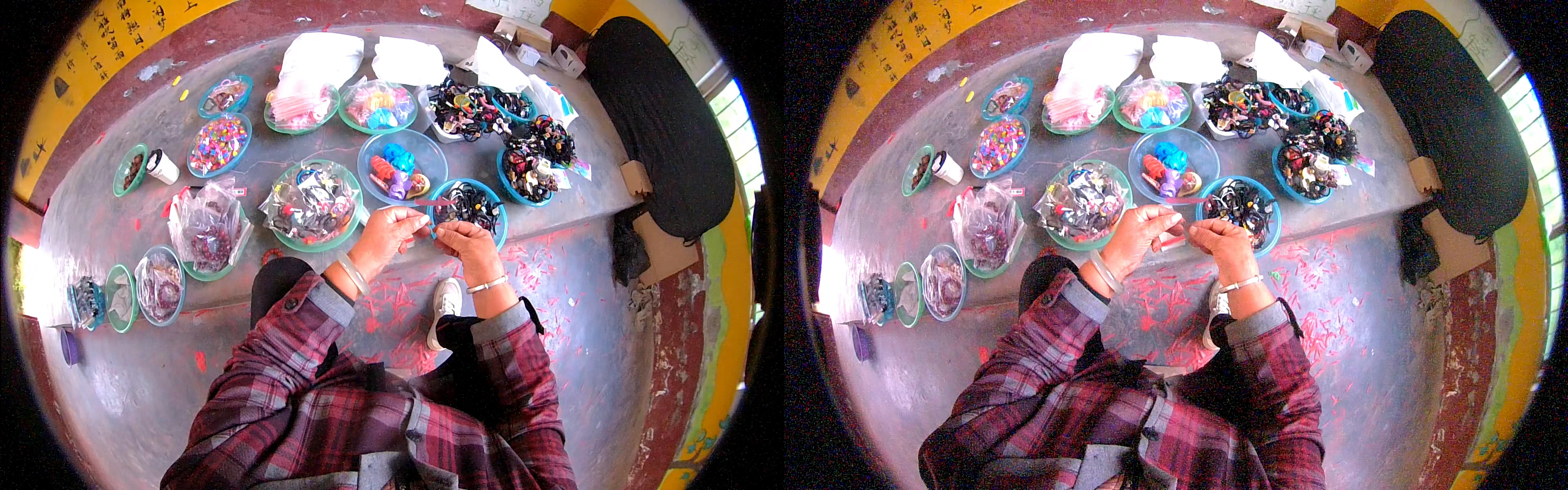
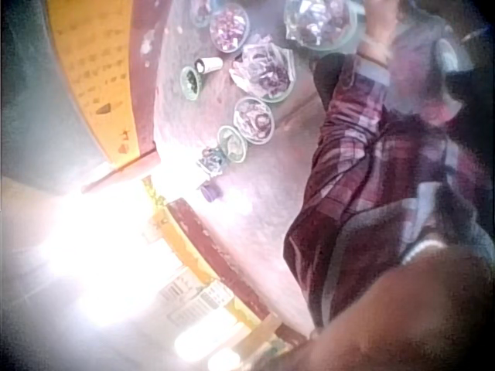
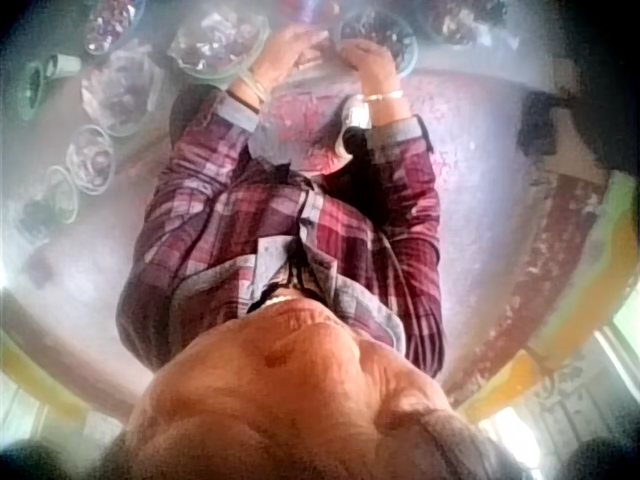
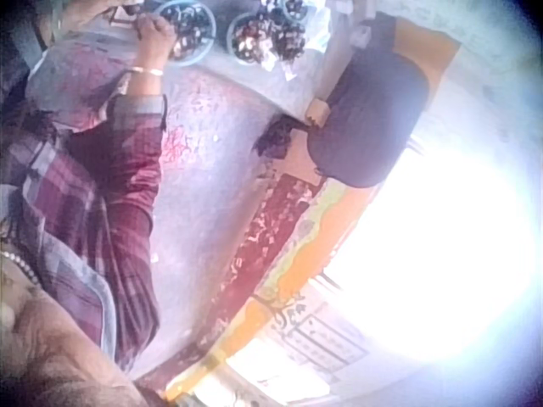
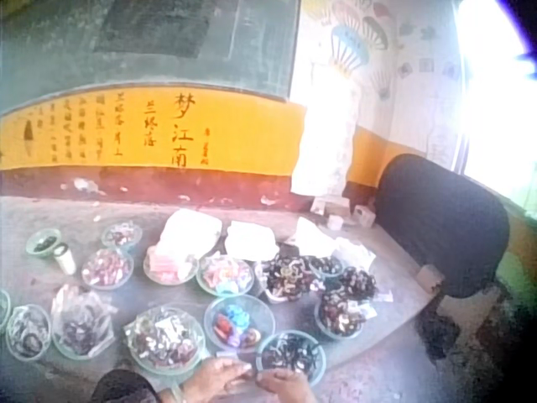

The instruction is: The person sits on the floor and sorts small hair accessories from bowls into clear plastic bags. They pick up individual items, place them into bags, and seal them one by one.

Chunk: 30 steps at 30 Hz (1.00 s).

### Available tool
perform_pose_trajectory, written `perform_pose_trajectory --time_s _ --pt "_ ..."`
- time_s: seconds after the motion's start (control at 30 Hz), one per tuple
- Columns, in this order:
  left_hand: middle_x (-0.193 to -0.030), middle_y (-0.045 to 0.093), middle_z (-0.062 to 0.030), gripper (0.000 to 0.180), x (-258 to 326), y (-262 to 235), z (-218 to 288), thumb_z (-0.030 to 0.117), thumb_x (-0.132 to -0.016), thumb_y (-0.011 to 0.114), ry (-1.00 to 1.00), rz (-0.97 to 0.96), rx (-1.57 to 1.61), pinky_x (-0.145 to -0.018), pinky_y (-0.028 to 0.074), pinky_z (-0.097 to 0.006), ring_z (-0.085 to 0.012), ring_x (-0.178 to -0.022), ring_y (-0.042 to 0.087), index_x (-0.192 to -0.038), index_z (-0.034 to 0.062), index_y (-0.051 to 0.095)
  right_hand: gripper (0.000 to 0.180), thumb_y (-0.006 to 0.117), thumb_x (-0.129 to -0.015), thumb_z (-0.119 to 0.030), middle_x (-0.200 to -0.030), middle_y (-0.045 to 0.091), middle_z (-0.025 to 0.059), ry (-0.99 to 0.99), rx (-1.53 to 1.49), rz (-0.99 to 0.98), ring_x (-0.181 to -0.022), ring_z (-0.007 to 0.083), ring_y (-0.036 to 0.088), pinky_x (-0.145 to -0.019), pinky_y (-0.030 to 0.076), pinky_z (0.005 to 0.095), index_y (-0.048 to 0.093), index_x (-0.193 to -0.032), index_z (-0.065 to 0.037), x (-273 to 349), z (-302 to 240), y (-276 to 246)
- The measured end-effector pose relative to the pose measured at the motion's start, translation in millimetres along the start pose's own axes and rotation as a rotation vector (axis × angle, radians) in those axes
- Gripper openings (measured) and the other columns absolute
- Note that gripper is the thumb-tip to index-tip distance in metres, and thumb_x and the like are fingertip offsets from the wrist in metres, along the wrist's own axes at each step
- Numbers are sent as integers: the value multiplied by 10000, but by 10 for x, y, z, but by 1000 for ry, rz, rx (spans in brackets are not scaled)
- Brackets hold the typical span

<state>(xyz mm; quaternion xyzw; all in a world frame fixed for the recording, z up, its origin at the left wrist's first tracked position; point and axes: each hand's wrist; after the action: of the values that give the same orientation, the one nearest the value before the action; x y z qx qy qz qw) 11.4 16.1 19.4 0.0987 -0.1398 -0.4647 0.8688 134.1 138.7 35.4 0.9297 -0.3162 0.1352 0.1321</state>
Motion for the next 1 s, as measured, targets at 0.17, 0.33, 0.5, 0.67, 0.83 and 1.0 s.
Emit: perform_pose_trajectory --time_s 0.17,0.33,0.5,0.67,0.83,1.0 --pt "-801 626 -28 203 -2 -37 -12 241 -836 581 -44 -66 25 -486 388 -166 -81 -706 579 -875 45 620 123 645 -761 -86 -757 634 37 -23 4 -24 -672 94 570 -643 446 199 646 -843 7 7 -1 -19" --pt "-781 616 -20 198 -2 -20 -26 235 -839 577 -36 4 87 -511 408 -173 -84 -707 579 -880 43 606 108 652 -757 -93 -741 630 19 -86 48 36 -674 85 565 -628 439 202 652 -813 -1 -37 57 -16" --pt "-810 601 -13 232 -17 -26 -149 251 -856 558 89 207 -206 -545 447 -190 -81 -730 573 -943 35 569 126 670 -721 -136 -699 637 49 -254 420 280 -630 124 584 -575 442 249 658 -784 -27 -141 141 -9" --pt "-874 585 -29 262 83 169 -195 275 -894 493 28 -11 100 -608 476 -224 -96 -770 569 -988 37 547 140 656 -657 -157 -668 588 131 -737 1099 345 -635 297 566 -557 442 373 654 -759 -61 -42 66 187" --pt "-866 577 -20 250 -17 60 -420 257 -910 458 26 -18 290 -596 466 -226 -101 -766 574 -1018 48 542 217 663 -634 -170 -717 569 138 -848 1146 171 -706 326 552 -615 442 413 626 -804 -40 40 68 352" --pt "-812 605 -22 228 22 -21 -160 225 -906 463 -84 34 190 -507 400 -181 -66 -690 558 -1019 47 548 281 689 -700 -132 -770 617 49 -360 691 211 -724 124 570 -671 446 235 620 -947 -17 -86 -26 90"
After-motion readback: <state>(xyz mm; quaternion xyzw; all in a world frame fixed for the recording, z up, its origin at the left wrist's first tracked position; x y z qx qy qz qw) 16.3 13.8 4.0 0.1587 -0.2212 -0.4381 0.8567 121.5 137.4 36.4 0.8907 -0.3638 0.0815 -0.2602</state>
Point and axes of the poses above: each hand's wrist, its own x-axis away from the middle knuckle, its own y-axis out of the palm, z = x × y
